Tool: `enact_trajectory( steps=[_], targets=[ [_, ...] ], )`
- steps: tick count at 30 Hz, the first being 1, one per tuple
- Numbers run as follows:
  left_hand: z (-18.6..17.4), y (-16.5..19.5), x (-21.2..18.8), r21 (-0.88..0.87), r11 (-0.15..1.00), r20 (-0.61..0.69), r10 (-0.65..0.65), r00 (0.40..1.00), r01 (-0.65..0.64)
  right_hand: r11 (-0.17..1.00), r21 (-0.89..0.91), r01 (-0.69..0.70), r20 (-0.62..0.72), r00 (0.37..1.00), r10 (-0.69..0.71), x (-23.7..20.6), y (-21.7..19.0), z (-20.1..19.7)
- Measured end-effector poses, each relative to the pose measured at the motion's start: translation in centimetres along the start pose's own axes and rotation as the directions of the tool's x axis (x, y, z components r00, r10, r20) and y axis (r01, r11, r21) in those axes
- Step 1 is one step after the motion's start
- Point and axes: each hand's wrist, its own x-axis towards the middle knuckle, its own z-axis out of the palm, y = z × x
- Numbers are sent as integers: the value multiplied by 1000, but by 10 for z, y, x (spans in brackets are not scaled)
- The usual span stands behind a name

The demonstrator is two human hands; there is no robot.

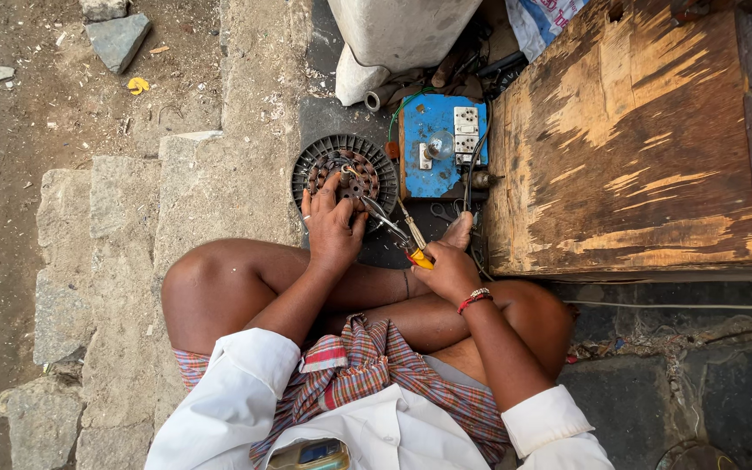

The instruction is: The person sits on stone steps working on an electric motor armature, holding the rotor and using pliers and a screwdriver to pry and pull at the copper windings and commutator area, turning the part over to work on different sides.

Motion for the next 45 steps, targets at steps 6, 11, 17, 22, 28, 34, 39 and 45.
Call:
enact_trajectory(
  steps=[6,11,17,22,28,34,39,45],
  targets=[
    [-1,0,0,-11,1000,7,-14,1000,14,893,405,196,-17,978,-207,15,21,21],
    [-1,1,1,-42,999,-9,-12,1000,11,839,518,167,10,980,-201,22,26,28],
    [-4,2,3,-35,999,-24,-1,1000,0,781,615,109,81,976,-200,28,20,17],
    [-9,-5,6,-50,998,35,-47,998,49,809,582,-89,194,981,-32,26,13,11],
    [-21,-21,41,-131,978,2,-163,987,162,870,467,-160,188,979,78,19,2,5],
    [-22,-25,65,57,998,144,-31,989,23,848,530,-4,33,999,-15,27,8,10],
    [-15,-25,57,81,997,102,-2,995,-7,874,485,30,-10,1000,-29,29,7,11],
    [-16,-22,62,71,997,65,9,998,-14,836,539,-104,152,988,25,26,-4,8]
  ],
)
